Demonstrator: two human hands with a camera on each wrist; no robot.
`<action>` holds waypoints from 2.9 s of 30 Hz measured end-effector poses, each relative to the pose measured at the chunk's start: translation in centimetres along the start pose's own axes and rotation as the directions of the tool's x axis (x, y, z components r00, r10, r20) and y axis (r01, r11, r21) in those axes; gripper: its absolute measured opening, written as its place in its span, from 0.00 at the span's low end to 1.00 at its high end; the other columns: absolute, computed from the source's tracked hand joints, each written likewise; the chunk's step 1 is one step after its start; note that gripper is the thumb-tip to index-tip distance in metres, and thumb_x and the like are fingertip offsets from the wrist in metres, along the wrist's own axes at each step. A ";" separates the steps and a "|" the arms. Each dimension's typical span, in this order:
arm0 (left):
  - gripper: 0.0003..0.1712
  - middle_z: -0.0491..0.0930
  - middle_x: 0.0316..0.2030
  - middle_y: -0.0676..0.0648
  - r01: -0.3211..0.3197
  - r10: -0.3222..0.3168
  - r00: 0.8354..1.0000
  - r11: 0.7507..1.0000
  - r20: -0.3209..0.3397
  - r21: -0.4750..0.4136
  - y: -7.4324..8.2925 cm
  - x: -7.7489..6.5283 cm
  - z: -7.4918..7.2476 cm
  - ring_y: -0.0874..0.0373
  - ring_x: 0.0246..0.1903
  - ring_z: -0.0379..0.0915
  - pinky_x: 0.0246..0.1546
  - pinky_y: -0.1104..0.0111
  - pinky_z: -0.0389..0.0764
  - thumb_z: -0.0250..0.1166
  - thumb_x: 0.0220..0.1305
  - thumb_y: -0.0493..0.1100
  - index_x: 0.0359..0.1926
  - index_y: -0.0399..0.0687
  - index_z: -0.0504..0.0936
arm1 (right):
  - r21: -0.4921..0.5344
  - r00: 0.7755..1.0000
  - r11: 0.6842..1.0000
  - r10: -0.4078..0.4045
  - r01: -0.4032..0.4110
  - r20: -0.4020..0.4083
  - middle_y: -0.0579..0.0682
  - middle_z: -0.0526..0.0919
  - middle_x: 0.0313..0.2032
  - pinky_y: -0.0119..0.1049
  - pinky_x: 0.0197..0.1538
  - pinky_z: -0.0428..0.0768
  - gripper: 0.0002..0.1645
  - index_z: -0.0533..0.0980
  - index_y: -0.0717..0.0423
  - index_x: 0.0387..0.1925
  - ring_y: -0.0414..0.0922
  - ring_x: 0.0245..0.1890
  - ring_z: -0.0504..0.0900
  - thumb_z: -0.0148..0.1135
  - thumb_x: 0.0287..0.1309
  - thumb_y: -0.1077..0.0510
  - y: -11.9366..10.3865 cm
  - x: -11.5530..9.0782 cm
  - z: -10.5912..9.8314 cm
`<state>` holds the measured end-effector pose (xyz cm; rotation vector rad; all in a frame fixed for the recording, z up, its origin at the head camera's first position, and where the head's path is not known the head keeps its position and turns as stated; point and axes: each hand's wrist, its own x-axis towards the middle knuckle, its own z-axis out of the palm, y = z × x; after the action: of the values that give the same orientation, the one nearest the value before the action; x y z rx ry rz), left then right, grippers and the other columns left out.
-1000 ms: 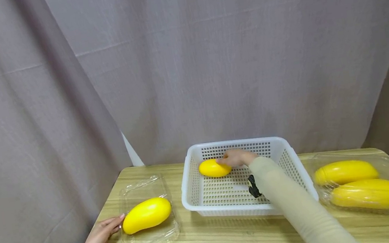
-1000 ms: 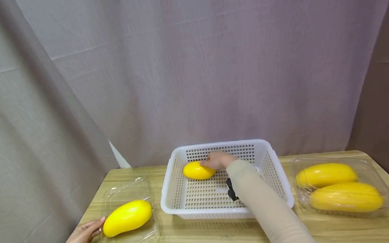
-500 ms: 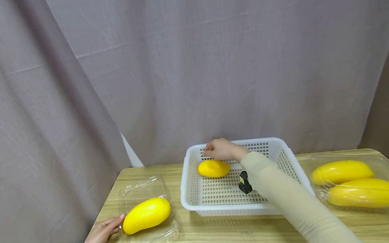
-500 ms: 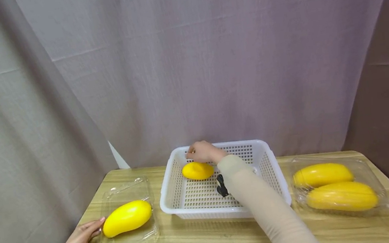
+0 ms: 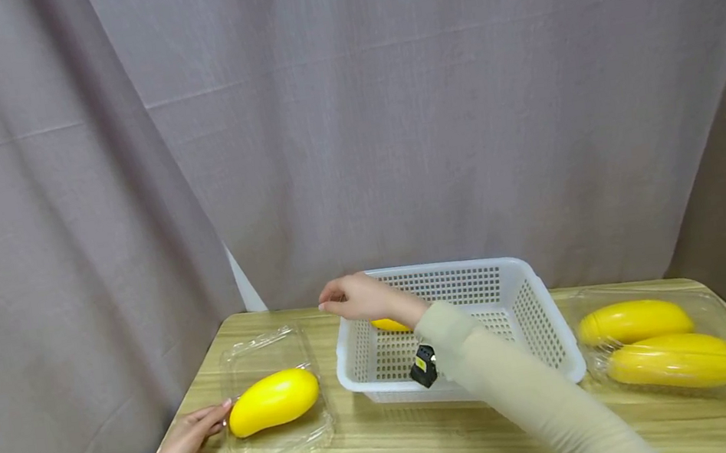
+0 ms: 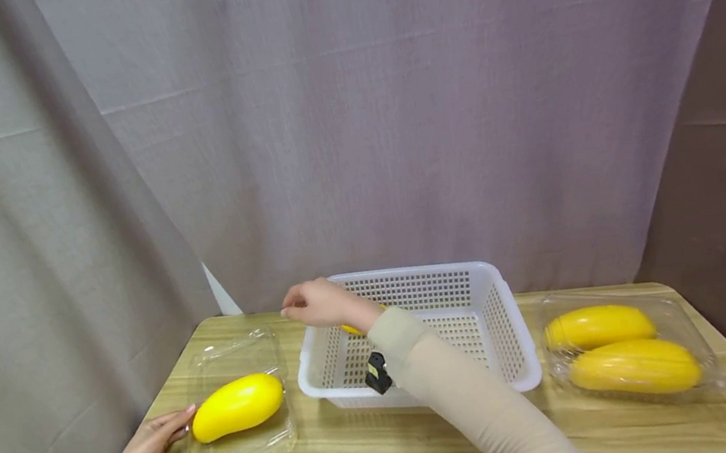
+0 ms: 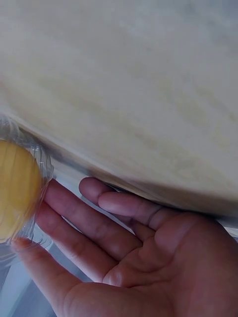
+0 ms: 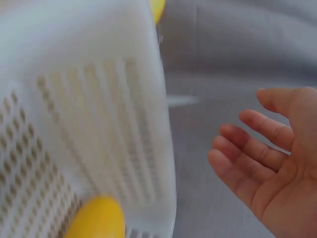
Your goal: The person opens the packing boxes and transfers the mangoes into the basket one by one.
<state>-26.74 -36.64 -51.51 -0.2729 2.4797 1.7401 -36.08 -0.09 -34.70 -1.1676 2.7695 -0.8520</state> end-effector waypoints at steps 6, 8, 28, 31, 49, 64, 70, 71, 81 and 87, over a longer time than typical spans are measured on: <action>0.32 0.81 0.57 0.40 -0.013 0.013 1.000 1.000 -0.001 0.001 0.0 0.4 0.2 0.56 0.55 0.76 0.58 0.63 0.75 0.65 0.68 0.58 0.57 0.32 0.82 | -0.023 0.996 0.996 -0.080 0.081 0.051 0.48 0.88 0.46 0.32 0.50 0.80 0.16 0.82 0.55 0.53 0.42 0.45 0.84 0.59 0.71 0.52 -2.8 0.2 2.8; 0.31 0.82 0.55 0.42 -0.014 0.014 1.000 1.000 -0.005 -0.003 0.0 0.5 0.4 0.59 0.52 0.76 0.53 0.69 0.76 0.66 0.68 0.57 0.56 0.33 0.83 | -0.029 0.992 0.995 -0.098 0.100 0.082 0.47 0.88 0.45 0.29 0.49 0.79 0.17 0.82 0.56 0.54 0.40 0.43 0.84 0.60 0.71 0.53 -3.4 0.1 3.8; 0.31 0.82 0.56 0.41 -0.019 0.019 1.000 1.000 -0.013 0.018 -0.1 0.7 0.4 0.59 0.52 0.76 0.50 0.70 0.75 0.65 0.69 0.57 0.57 0.33 0.82 | -0.315 0.986 0.943 -0.060 0.107 0.157 0.49 0.80 0.60 0.35 0.66 0.71 0.25 0.78 0.53 0.61 0.45 0.61 0.77 0.64 0.67 0.47 -4.8 0.4 9.8; 0.31 0.81 0.56 0.40 -0.018 0.018 1.000 1.000 -0.012 0.022 -0.1 0.8 0.4 0.57 0.53 0.76 0.51 0.70 0.75 0.65 0.69 0.57 0.57 0.33 0.82 | -0.352 0.984 0.928 -0.064 0.120 0.166 0.49 0.80 0.58 0.33 0.62 0.74 0.26 0.78 0.52 0.61 0.43 0.57 0.79 0.65 0.66 0.46 -4.5 0.6 10.2; 0.31 0.82 0.56 0.42 -0.014 0.014 1.000 1.000 0.001 0.020 -0.2 0.7 0.5 0.61 0.52 0.74 0.50 0.71 0.75 0.63 0.70 0.57 0.58 0.34 0.82 | -0.301 0.958 0.941 -0.070 0.156 0.278 0.45 0.79 0.57 0.31 0.54 0.77 0.41 0.72 0.48 0.66 0.38 0.51 0.78 0.75 0.53 0.41 -5.2 0.7 12.2; 0.31 0.84 0.54 0.43 -0.015 0.015 1.000 1.000 -0.016 0.010 -0.5 0.3 0.4 0.63 0.51 0.76 0.49 0.74 0.75 0.63 0.70 0.58 0.57 0.34 0.82 | -0.275 0.948 0.945 -0.088 0.176 0.306 0.44 0.75 0.64 0.35 0.58 0.76 0.51 0.64 0.41 0.73 0.39 0.59 0.76 0.76 0.50 0.37 -5.7 -0.7 14.3; 0.31 0.84 0.54 0.44 -0.023 0.023 1.000 1.000 -0.012 -0.005 -0.6 0.2 0.5 0.65 0.51 0.76 0.50 0.76 0.74 0.62 0.71 0.57 0.58 0.34 0.82 | -0.243 0.950 0.955 -0.091 0.168 0.299 0.45 0.75 0.64 0.35 0.58 0.76 0.51 0.64 0.40 0.73 0.40 0.59 0.76 0.76 0.50 0.38 -5.5 -1.0 14.5; 0.30 0.84 0.54 0.44 -0.024 0.024 1.000 1.000 -0.015 -0.009 -0.7 0.2 0.5 0.66 0.50 0.76 0.49 0.76 0.74 0.63 0.70 0.57 0.58 0.34 0.82 | -0.239 0.950 0.956 -0.093 0.169 0.298 0.45 0.75 0.64 0.35 0.59 0.76 0.51 0.64 0.41 0.73 0.40 0.59 0.76 0.76 0.50 0.39 -5.5 -1.0 14.5; 0.30 0.84 0.54 0.44 -0.038 0.038 0.999 0.999 -0.028 -0.013 -0.4 0.3 0.6 0.67 0.50 0.77 0.49 0.77 0.74 0.63 0.70 0.56 0.58 0.34 0.82 | -0.235 0.956 0.959 -0.086 0.155 0.279 0.48 0.76 0.62 0.35 0.58 0.76 0.52 0.62 0.40 0.74 0.40 0.57 0.77 0.77 0.50 0.40 -5.2 -1.2 14.7; 0.29 0.85 0.52 0.45 -0.037 0.037 0.999 0.999 -0.021 -0.001 -0.3 0.2 0.6 0.67 0.49 0.76 0.49 0.75 0.75 0.62 0.71 0.55 0.57 0.34 0.82 | -0.270 0.956 0.948 -0.092 0.170 0.278 0.49 0.77 0.61 0.34 0.57 0.76 0.53 0.58 0.40 0.76 0.40 0.55 0.78 0.74 0.53 0.38 -5.0 -1.2 15.0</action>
<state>-26.87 -36.18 -52.02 -0.2482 2.5142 1.7622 -28.61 -9.30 -45.26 -1.4052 2.6784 -0.2658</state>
